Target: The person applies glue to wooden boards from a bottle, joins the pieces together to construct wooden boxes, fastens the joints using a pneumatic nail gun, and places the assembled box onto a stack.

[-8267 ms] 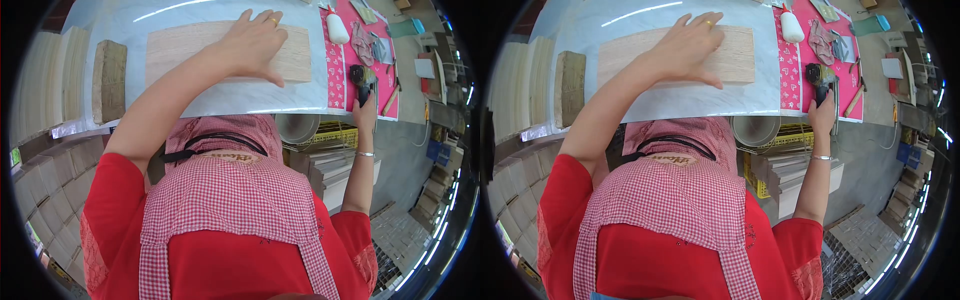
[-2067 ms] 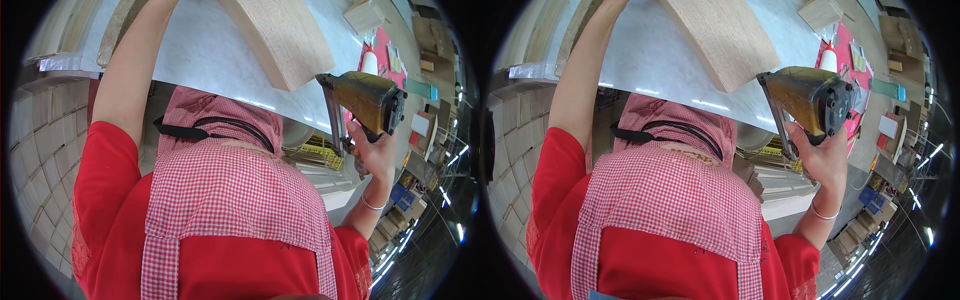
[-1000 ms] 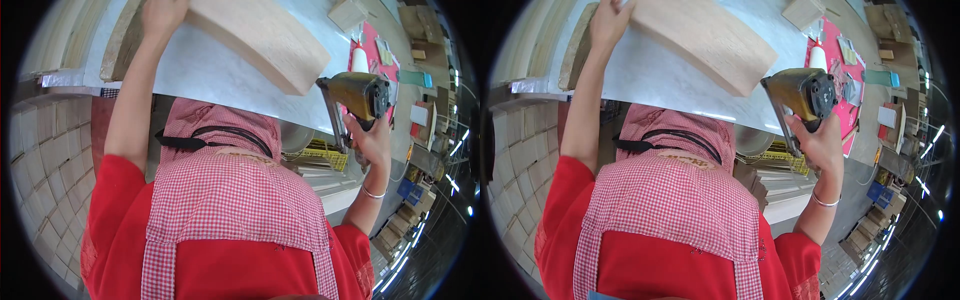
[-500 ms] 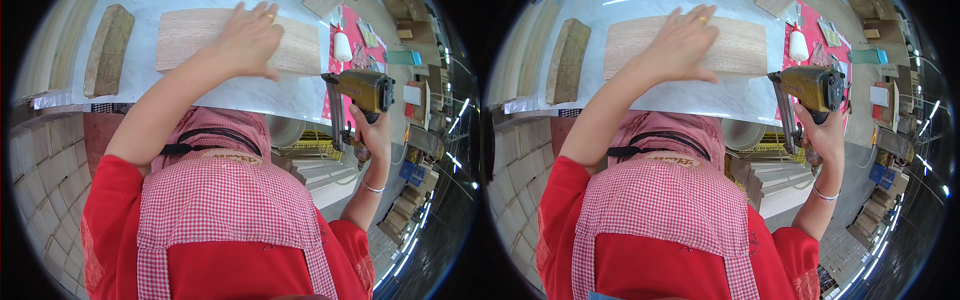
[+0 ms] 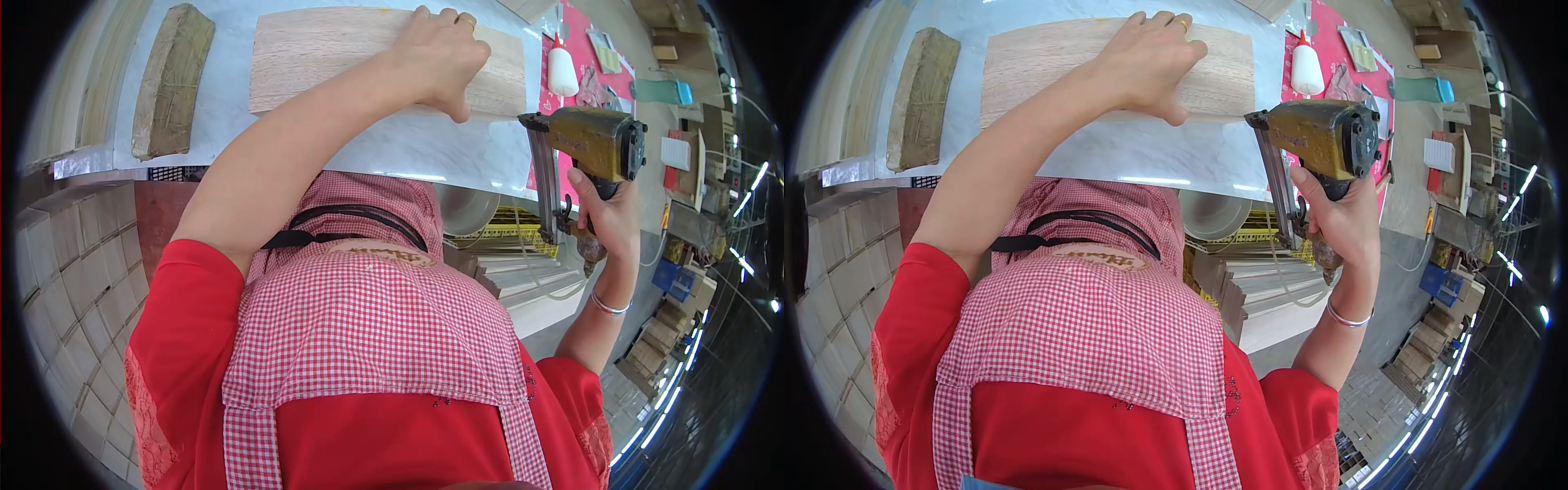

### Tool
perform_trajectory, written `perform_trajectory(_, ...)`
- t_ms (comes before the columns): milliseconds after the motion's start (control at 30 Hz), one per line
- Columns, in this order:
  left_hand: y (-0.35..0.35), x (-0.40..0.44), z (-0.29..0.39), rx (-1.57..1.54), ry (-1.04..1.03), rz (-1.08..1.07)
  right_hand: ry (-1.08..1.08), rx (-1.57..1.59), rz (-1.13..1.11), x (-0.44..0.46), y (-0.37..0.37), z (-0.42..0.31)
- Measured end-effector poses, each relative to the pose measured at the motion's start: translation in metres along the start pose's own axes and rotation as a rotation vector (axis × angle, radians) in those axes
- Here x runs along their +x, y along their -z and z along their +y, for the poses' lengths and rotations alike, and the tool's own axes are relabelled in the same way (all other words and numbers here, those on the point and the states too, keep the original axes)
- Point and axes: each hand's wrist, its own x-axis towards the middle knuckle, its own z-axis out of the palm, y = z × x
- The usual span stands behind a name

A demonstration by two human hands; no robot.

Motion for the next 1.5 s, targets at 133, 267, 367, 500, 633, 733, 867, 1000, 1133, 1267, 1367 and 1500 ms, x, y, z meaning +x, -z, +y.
perform_trajectory(133, 0.001, 0.000, 0.000, -0.001, -0.004, 0.003, -0.025, -0.005, -0.004, 0.000, -0.001, 0.001)
perform_trajectory(267, -0.004, 0.000, -0.001, -0.003, -0.018, 0.049, -0.007, 0.062, 0.042, -0.001, -0.004, 0.000)
perform_trajectory(367, -0.003, -0.003, 0.002, 0.037, -0.028, 0.109, -0.024, 0.062, 0.032, 0.000, -0.003, 0.000)
perform_trajectory(500, 0.000, -0.004, 0.002, 0.058, -0.030, 0.123, -0.019, 0.092, 0.034, -0.001, -0.006, -0.001)
perform_trajectory(633, -0.003, -0.001, -0.002, 0.024, -0.020, 0.068, -0.036, 0.069, 0.013, 0.000, -0.004, 0.002)
perform_trajectory(733, 0.000, -0.022, -0.008, 0.123, -0.007, 0.166, -0.008, -0.036, 0.066, -0.007, -0.013, -0.012)
perform_trajectory(867, 0.001, -0.076, -0.047, 0.298, -0.064, 0.407, -0.005, -0.030, 0.041, -0.016, -0.030, -0.035)
perform_trajectory(1000, 0.036, -0.093, -0.067, 0.161, -0.081, 0.299, 0.055, -0.036, -0.040, -0.019, -0.053, -0.060)
perform_trajectory(1133, 0.058, -0.094, -0.065, 0.007, 0.028, 0.006, 0.080, -0.052, -0.092, -0.015, -0.068, -0.072)
perform_trajectory(1267, 0.045, -0.094, -0.072, -0.059, 0.005, 0.113, 0.013, -0.061, -0.100, -0.013, -0.074, -0.079)
perform_trajectory(1367, 0.043, -0.091, -0.074, -0.059, 0.027, 0.083, -0.011, -0.027, -0.087, -0.015, -0.080, -0.080)
perform_trajectory(1500, 0.050, -0.093, -0.073, -0.083, 0.029, 0.058, -0.001, 0.017, -0.065, -0.018, -0.084, -0.083)
